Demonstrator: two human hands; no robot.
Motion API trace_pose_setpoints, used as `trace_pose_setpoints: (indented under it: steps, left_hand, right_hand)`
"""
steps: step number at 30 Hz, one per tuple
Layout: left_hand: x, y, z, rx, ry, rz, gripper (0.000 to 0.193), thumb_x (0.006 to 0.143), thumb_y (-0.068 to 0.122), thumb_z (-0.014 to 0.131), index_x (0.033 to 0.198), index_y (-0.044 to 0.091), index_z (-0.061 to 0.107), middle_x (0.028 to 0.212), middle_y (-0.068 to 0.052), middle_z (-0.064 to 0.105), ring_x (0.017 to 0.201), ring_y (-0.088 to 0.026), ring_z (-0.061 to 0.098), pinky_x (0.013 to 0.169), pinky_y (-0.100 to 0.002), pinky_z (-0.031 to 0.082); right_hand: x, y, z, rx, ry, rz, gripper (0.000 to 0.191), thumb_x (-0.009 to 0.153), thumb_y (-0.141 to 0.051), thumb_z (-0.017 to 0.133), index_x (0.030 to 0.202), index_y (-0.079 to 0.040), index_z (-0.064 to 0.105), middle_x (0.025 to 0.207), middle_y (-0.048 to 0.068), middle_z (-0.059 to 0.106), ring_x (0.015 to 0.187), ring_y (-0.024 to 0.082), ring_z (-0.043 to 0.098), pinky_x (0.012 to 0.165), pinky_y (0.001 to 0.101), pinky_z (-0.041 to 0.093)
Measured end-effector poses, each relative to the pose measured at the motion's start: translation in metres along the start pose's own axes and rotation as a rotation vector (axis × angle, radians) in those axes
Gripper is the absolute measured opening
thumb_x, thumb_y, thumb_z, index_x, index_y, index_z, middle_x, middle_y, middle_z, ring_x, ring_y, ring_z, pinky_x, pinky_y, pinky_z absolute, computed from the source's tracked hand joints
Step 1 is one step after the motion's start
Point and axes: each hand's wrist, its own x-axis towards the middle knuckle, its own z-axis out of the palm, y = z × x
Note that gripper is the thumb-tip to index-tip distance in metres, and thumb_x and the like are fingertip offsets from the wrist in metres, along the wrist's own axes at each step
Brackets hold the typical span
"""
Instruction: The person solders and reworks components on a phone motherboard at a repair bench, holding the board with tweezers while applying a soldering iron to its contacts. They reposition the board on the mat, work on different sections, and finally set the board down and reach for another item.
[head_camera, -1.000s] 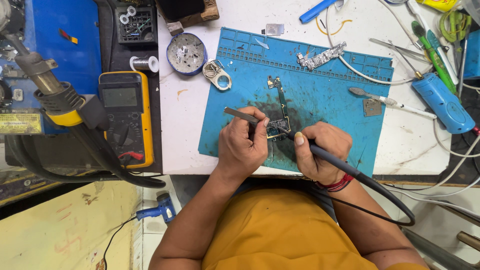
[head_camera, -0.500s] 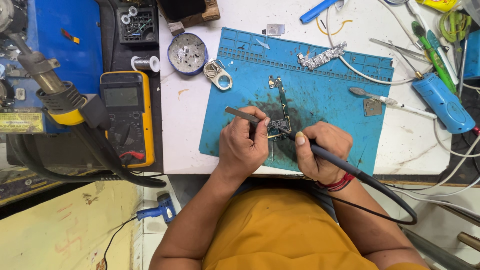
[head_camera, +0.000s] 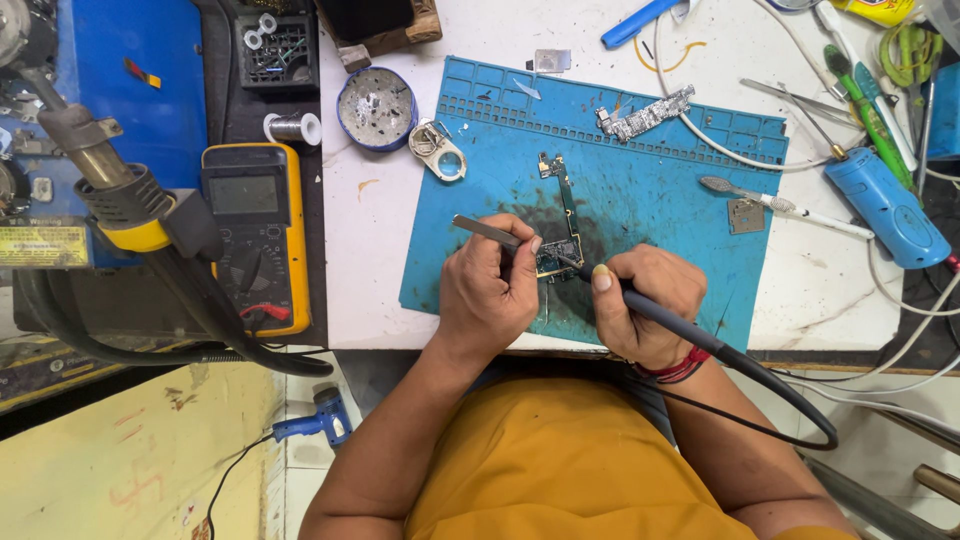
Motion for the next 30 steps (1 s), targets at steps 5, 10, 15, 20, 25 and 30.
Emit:
trace_pose_setpoints:
  steps: [5, 10, 15, 20, 25, 30]
  left_hand:
    - [-0.0004, 0.0000, 0.0002, 0.005, 0.006, 0.013, 0.017, 0.097, 0.001, 0.069, 0.106, 0.006, 0.056, 0.082, -0.006, 0.066, 0.062, -0.019, 0.066, 0.058, -0.032, 0.051]
    - [0.0001, -0.0002, -0.0003, -0.002, 0.000, 0.003, 0.016, 0.097, 0.002, 0.069, 0.106, 0.006, 0.056, 0.081, -0.006, 0.066, 0.062, -0.019, 0.066, 0.058, -0.032, 0.052]
    - [-0.0003, 0.0001, -0.0006, -0.010, -0.003, 0.005, 0.016, 0.097, 0.002, 0.068, 0.106, 0.006, 0.056, 0.082, -0.005, 0.066, 0.063, -0.018, 0.066, 0.058, -0.032, 0.052]
    - [0.0000, 0.0009, -0.0006, -0.010, -0.002, -0.009, 0.016, 0.097, 0.002, 0.069, 0.106, 0.006, 0.056, 0.081, -0.005, 0.066, 0.061, -0.018, 0.065, 0.057, -0.031, 0.051]
    - [-0.0002, 0.0013, -0.0005, -0.005, -0.005, -0.025, 0.016, 0.097, 0.002, 0.069, 0.105, 0.006, 0.057, 0.079, -0.005, 0.065, 0.059, -0.017, 0.065, 0.056, -0.032, 0.050]
    - [-0.0002, 0.0009, -0.0004, -0.009, 0.003, 0.000, 0.016, 0.097, 0.002, 0.069, 0.106, 0.006, 0.056, 0.081, -0.005, 0.066, 0.061, -0.018, 0.066, 0.057, -0.032, 0.051]
  right_hand:
    - [0.0000, -0.0002, -0.0002, 0.005, 0.004, 0.001, 0.013, 0.095, -0.002, 0.066, 0.085, -0.005, 0.058, 0.066, 0.009, 0.055, 0.056, 0.026, 0.054, 0.055, 0.0362, 0.041]
    - [0.0000, -0.0006, -0.0007, -0.005, -0.003, 0.003, 0.013, 0.094, -0.002, 0.066, 0.084, -0.005, 0.058, 0.065, 0.009, 0.055, 0.055, 0.026, 0.054, 0.055, 0.0363, 0.040]
    - [-0.0004, -0.0009, 0.0004, 0.008, 0.008, 0.009, 0.013, 0.095, -0.002, 0.067, 0.085, -0.004, 0.058, 0.065, 0.008, 0.055, 0.055, 0.026, 0.054, 0.055, 0.0357, 0.040]
    - [-0.0002, -0.0021, -0.0002, -0.007, -0.002, 0.016, 0.013, 0.094, -0.002, 0.066, 0.085, -0.004, 0.058, 0.065, 0.009, 0.054, 0.055, 0.026, 0.054, 0.055, 0.0360, 0.040]
    - [0.0001, -0.0019, -0.0005, 0.005, 0.002, 0.010, 0.013, 0.095, -0.003, 0.067, 0.085, -0.004, 0.058, 0.065, 0.008, 0.054, 0.055, 0.026, 0.054, 0.055, 0.0360, 0.040]
    - [-0.0002, -0.0010, -0.0002, -0.007, 0.002, 0.006, 0.013, 0.094, -0.003, 0.066, 0.084, -0.004, 0.058, 0.065, 0.008, 0.053, 0.055, 0.026, 0.053, 0.054, 0.0366, 0.039]
